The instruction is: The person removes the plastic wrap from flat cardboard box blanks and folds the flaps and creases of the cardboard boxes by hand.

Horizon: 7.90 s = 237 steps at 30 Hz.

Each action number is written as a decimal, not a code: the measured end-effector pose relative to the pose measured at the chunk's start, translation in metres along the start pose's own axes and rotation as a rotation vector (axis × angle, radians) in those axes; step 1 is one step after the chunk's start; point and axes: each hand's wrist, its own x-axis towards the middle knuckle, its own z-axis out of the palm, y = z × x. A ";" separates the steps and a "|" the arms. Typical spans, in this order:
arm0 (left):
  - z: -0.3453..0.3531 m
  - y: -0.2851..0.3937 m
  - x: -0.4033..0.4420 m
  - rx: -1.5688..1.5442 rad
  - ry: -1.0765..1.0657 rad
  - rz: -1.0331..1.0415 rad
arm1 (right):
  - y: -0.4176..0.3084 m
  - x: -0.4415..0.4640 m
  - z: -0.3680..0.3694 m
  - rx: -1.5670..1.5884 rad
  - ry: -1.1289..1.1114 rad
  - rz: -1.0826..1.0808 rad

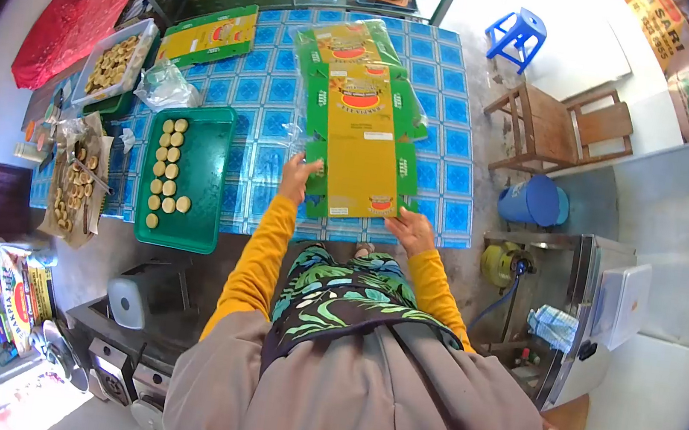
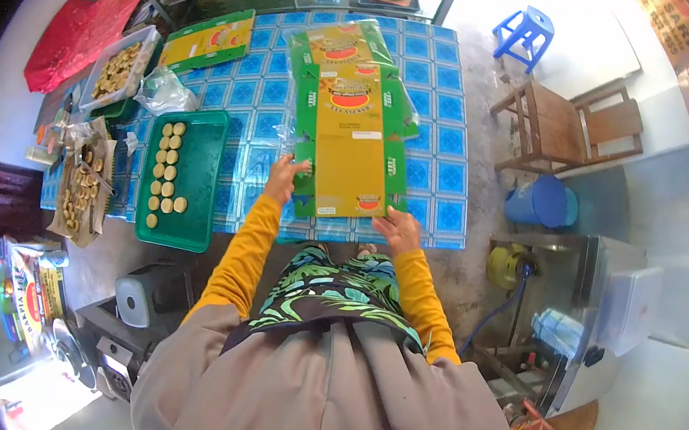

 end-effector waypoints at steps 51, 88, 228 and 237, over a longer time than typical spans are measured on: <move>-0.004 0.050 -0.070 -0.175 0.109 -0.114 | -0.137 0.099 0.143 -0.457 -0.404 0.007; 0.015 0.140 -0.034 -0.429 -0.059 0.053 | -0.159 0.016 0.158 -0.908 -0.452 -0.920; 0.096 -0.049 -0.023 1.647 -0.174 0.553 | -0.036 0.087 0.060 -1.905 -0.339 -1.656; 0.084 -0.056 -0.029 1.746 -0.308 0.529 | -0.049 0.078 0.034 -1.910 -0.274 -1.604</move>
